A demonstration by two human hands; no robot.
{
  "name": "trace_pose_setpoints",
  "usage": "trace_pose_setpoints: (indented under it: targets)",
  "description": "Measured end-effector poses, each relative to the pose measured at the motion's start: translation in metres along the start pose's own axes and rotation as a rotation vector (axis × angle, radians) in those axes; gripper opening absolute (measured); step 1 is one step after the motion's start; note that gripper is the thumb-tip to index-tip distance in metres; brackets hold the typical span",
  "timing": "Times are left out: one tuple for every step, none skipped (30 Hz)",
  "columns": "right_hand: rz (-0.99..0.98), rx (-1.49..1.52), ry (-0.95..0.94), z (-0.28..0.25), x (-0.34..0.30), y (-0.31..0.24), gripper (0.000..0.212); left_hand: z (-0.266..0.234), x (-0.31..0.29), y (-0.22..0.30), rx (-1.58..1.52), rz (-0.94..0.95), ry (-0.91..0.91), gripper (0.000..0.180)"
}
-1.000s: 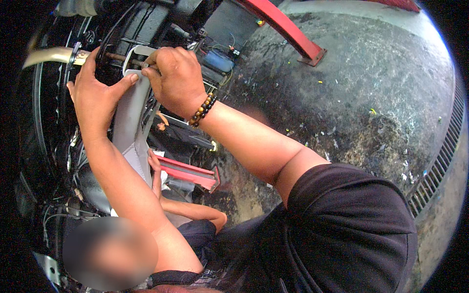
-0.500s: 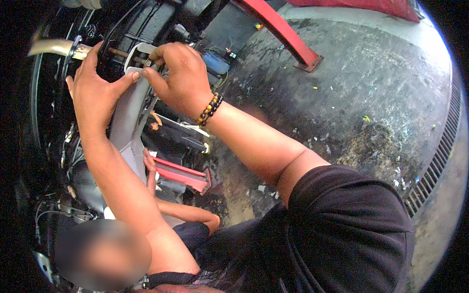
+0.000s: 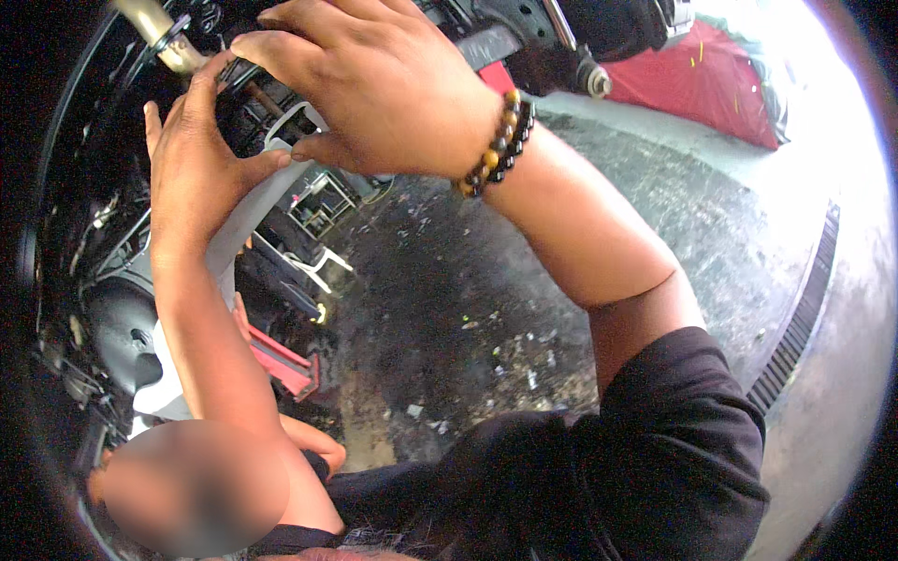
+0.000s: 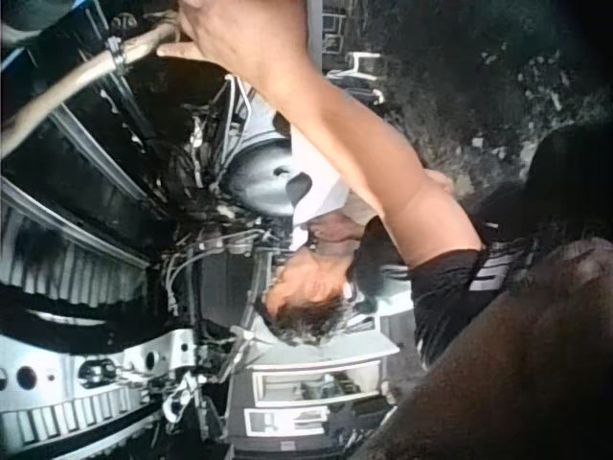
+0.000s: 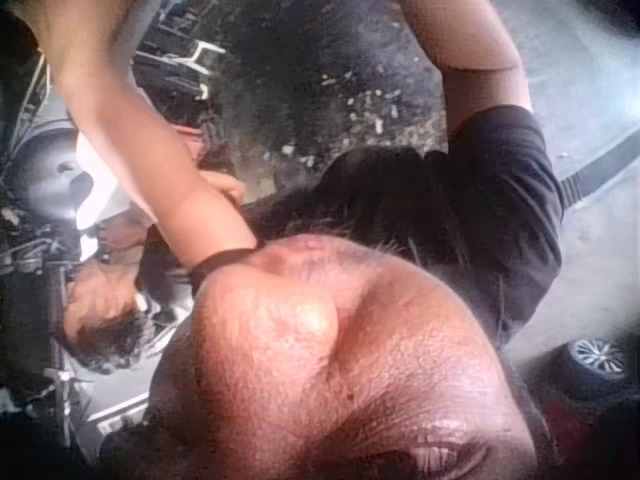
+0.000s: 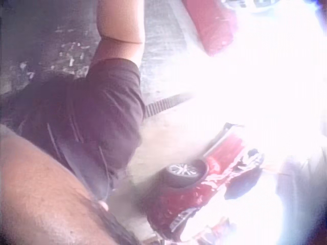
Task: The person installs a white plastic underbody splash shield onto the underside of a vehicle. They align the panel with the chassis, insert bolts by hand, and then use a power drill to tighten the fasteners while a coworker assists by holding the panel in place.
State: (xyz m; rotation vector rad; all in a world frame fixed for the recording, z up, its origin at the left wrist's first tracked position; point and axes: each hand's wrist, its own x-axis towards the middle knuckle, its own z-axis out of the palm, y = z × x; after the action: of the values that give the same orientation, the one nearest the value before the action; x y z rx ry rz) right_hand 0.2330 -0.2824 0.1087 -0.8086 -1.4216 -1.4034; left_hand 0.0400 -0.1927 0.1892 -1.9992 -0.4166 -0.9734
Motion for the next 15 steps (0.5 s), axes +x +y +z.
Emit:
trace_pose_setpoints:
  targets:
    - [-0.089, -0.032, -0.063, 0.001, 0.011, 0.009, 0.08, 0.0, -0.001, 0.001, -0.027, -0.017, 0.016, 0.102]
    - [-0.181, -0.059, -0.123, 0.002, 0.021, 0.018, 0.082, -0.001, -0.002, 0.008, -0.007, -0.013, 0.029, 0.107]
    - [-0.196, -0.009, -0.175, 0.005, 0.03, 0.025, 0.083, -0.003, -0.003, 0.007, -0.015, -0.012, 0.034, 0.108]
    - [-0.207, 0.03, -0.229, 0.005, 0.037, 0.033, 0.084, -0.003, -0.001, 0.007, -0.028, -0.002, 0.044, 0.109]
    - [-0.216, 0.067, -0.283, 0.006, 0.044, 0.038, 0.084, -0.002, 0.0, 0.007, -0.041, 0.01, 0.054, 0.109]
    - [-0.222, 0.109, -0.343, 0.006, 0.05, 0.043, 0.088, 0.001, 0.001, 0.005, -0.049, 0.015, 0.079, 0.11]
    - [-0.217, 0.137, -0.38, 0.008, 0.054, 0.041, 0.087, 0.0, -0.003, 0.003, -0.061, -0.003, 0.076, 0.111]
    - [-0.209, 0.163, -0.415, 0.01, 0.057, 0.038, 0.087, -0.003, -0.006, 0.001, -0.071, -0.017, 0.072, 0.111]
    - [-0.206, 0.182, -0.45, 0.009, 0.062, 0.036, 0.087, -0.005, -0.008, 0.0, -0.081, -0.032, 0.075, 0.112]
    - [-0.234, 0.172, -0.463, 0.009, 0.065, 0.033, 0.087, -0.009, -0.013, 0.002, -0.091, -0.047, 0.102, 0.097]
    - [-0.26, 0.169, -0.467, 0.008, 0.069, 0.03, 0.087, -0.016, -0.015, 0.003, -0.096, -0.062, 0.071, 0.096]
    - [-0.292, 0.175, -0.47, 0.01, 0.073, 0.025, 0.087, -0.023, -0.019, 0.001, -0.096, -0.086, 0.038, 0.096]
    - [-0.316, 0.175, -0.467, 0.011, 0.076, 0.023, 0.087, -0.024, -0.022, -0.003, -0.106, -0.089, 0.043, 0.095]
    - [-0.388, 0.09, -0.452, 0.013, 0.075, 0.029, 0.086, -0.023, -0.018, -0.002, -0.123, -0.07, 0.073, 0.094]
    - [-0.447, -0.001, -0.432, 0.016, 0.071, 0.039, 0.085, -0.013, -0.012, -0.003, -0.161, -0.041, 0.111, 0.093]
